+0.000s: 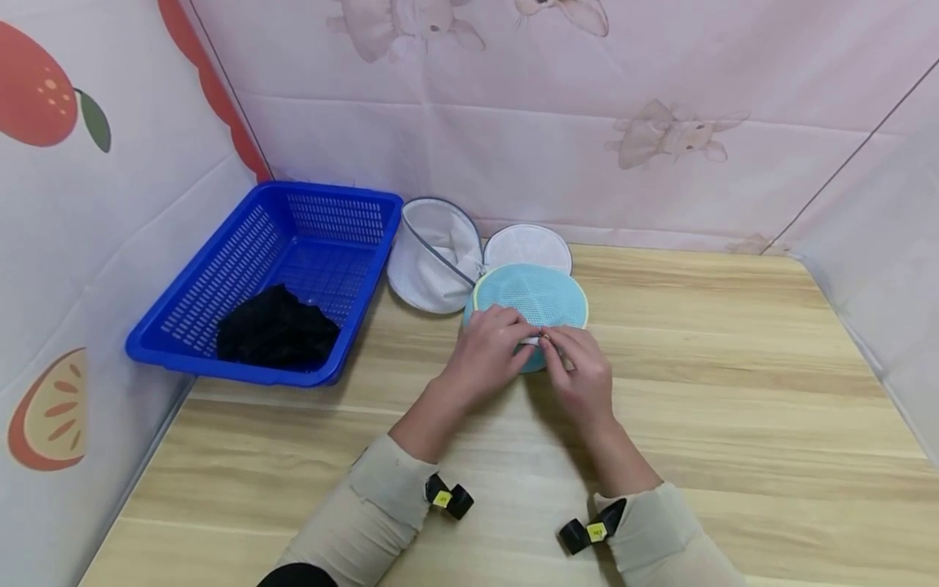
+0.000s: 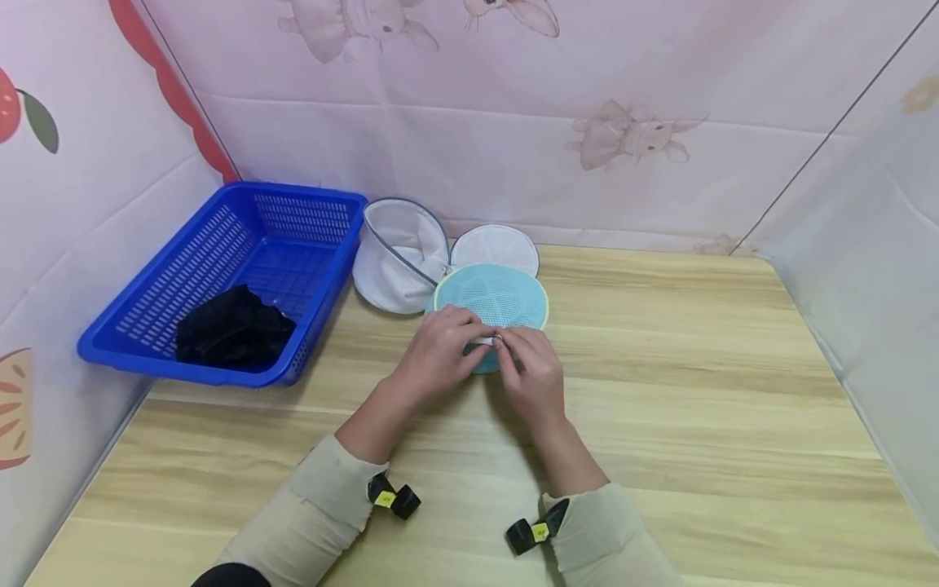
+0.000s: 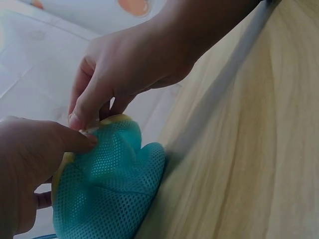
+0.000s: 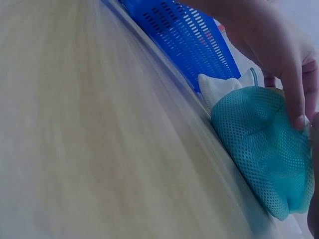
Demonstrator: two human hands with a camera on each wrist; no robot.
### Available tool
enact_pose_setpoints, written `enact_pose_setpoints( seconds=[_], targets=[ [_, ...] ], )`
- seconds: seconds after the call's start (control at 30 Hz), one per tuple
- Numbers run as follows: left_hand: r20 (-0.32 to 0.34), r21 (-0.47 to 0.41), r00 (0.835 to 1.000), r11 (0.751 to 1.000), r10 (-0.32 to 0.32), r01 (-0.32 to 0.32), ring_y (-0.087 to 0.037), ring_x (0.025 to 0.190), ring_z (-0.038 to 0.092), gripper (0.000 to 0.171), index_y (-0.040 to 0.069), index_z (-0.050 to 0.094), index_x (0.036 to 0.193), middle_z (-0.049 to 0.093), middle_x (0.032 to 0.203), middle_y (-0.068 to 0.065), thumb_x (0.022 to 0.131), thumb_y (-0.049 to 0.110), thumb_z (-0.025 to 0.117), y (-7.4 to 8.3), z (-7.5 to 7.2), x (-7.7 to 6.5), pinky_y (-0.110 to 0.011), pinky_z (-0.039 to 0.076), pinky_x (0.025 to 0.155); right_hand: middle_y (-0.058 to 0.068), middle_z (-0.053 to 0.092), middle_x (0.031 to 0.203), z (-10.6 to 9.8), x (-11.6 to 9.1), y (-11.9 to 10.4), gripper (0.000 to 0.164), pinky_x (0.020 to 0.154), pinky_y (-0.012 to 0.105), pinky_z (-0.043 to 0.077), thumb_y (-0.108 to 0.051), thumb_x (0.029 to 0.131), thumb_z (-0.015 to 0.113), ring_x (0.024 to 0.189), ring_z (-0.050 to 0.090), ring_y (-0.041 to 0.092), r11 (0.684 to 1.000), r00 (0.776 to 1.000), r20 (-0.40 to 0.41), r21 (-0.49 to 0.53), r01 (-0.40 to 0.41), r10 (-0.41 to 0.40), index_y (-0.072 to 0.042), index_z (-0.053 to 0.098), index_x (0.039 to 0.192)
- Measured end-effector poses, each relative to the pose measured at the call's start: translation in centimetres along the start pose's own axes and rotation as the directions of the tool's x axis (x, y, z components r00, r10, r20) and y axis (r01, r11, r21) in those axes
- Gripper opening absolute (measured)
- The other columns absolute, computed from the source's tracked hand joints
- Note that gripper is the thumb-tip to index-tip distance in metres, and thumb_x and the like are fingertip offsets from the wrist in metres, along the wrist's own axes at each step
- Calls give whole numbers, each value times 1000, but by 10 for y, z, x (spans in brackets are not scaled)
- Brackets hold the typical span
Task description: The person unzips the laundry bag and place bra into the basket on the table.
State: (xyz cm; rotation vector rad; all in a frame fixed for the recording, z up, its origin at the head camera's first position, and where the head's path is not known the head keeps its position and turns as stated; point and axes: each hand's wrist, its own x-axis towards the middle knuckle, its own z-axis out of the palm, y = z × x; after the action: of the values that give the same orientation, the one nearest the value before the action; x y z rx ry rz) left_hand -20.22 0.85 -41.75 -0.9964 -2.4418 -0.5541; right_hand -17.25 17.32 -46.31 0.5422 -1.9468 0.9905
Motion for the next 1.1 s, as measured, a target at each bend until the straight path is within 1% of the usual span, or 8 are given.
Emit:
enact_pose_setpoints(
  seconds=[0.2,0.43,0.6,0.7,0.8,0.87,1.0,1.1],
  targets=[
    [-2,-23,1000,1000,-16,16,-15,88,61,13,18,78,99,68,91,4,87,22,75,2,2,0,-29,49,79,14,73,91,-1,1,1,9,85,26,51,-2,83,74,87,66,29,999,1000,-10,-39,-15,14,5,75,89],
    [-10,-56,1000,998,-16,15,-16,90,62,12,16,78,97,68,91,4,86,21,77,1,2,1,-29,49,86,14,72,87,-2,0,3,14,86,27,51,-5,86,66,86,66,29,998,998,-58,-51,-43,40,5,73,80],
    [-32,-104,999,995,-11,8,-16,89,63,11,15,78,94,69,89,4,84,18,79,-2,2,0,-30,49,93,15,72,86,-3,-1,2,11,90,41,53,-2,84,66,85,66,30,997,995,-89,-51,-58,53,6,72,78],
    [-33,-122,999,992,-12,8,-15,90,64,11,15,79,94,70,90,4,84,18,79,-5,0,0,-29,50,90,15,72,86,-3,0,2,10,92,50,51,-1,83,67,84,66,32,996,993,-101,-57,-62,56,6,72,78],
    [-15,-134,999,991,-32,29,-14,92,64,11,15,79,95,70,92,5,84,17,78,-8,-3,-1,-27,51,87,15,72,86,-4,-1,3,10,93,51,51,-1,83,66,84,66,32,996,991,-121,-62,-71,63,6,72,78],
    [-1,-136,999,989,-53,52,-14,93,63,12,16,79,96,71,93,5,84,17,78,-10,-6,-2,-26,51,85,15,73,85,-4,-1,4,10,94,48,51,0,83,65,84,66,32,995,989,-133,-72,-71,61,6,72,79],
    [18,-122,995,988,-97,98,-14,95,64,12,17,79,98,71,95,5,85,16,77,-12,-11,-2,-28,51,86,15,73,85,-5,0,5,11,95,43,50,-1,83,66,87,66,31,995,990,-133,-77,-56,46,6,73,80],
    [32,-100,992,987,-122,124,-14,96,64,13,18,78,99,72,97,5,86,17,77,-12,-14,-1,-31,51,88,15,72,85,-6,1,5,13,92,47,51,-4,84,66,85,66,31,996,993,-119,-78,-33,23,5,72,79]
  ],
)
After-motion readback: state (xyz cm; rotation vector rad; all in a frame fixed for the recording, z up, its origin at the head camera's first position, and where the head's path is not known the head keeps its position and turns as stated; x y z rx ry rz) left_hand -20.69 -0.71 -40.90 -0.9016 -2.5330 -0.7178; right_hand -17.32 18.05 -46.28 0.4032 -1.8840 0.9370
